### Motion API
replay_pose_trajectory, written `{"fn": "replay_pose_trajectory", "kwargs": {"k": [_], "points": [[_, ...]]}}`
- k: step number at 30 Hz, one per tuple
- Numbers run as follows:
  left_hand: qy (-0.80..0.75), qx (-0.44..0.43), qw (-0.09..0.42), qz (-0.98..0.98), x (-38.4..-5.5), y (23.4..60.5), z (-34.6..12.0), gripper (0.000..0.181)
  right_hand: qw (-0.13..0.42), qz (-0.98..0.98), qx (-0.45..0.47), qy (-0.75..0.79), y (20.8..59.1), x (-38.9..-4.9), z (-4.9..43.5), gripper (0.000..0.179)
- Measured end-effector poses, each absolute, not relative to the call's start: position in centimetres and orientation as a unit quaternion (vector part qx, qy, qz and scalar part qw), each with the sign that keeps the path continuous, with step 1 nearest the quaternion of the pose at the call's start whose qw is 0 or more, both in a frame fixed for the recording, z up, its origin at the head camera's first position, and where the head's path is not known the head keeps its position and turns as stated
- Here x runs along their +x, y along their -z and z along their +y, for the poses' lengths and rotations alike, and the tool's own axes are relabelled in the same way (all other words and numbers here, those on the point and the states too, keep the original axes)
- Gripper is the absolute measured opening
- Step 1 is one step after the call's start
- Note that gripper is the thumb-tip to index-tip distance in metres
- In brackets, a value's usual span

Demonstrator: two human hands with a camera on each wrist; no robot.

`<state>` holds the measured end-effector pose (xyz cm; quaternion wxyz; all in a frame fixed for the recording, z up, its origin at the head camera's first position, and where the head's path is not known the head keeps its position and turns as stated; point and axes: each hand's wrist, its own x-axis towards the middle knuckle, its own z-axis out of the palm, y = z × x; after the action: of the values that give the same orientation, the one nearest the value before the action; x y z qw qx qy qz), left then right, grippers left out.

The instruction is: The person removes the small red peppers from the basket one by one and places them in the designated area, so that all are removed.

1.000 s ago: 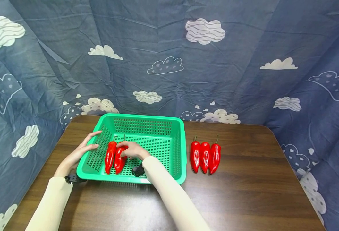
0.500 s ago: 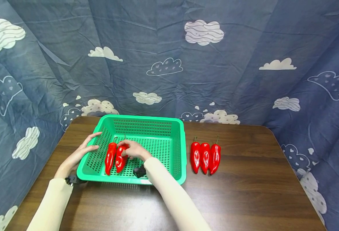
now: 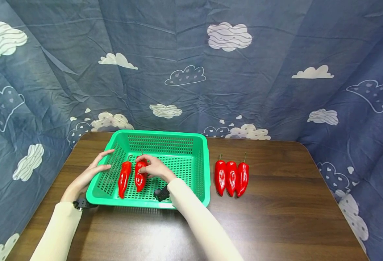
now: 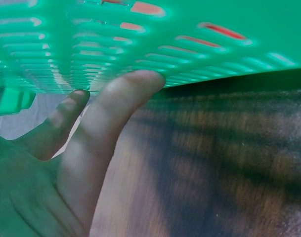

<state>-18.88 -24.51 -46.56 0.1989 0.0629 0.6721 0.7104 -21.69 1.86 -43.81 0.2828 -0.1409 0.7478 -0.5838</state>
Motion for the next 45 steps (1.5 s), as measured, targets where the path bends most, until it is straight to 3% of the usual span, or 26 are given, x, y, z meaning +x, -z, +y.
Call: {"fn": "replay_pose_trajectory", "kwargs": {"k": [45], "points": [[-0.701, 0.059, 0.196, 0.683, -18.6, 46.3, -24.3, 0.057, 0.239, 0.738, -0.124, 0.619, 40.9, -21.3, 7.4, 0.036]]}}
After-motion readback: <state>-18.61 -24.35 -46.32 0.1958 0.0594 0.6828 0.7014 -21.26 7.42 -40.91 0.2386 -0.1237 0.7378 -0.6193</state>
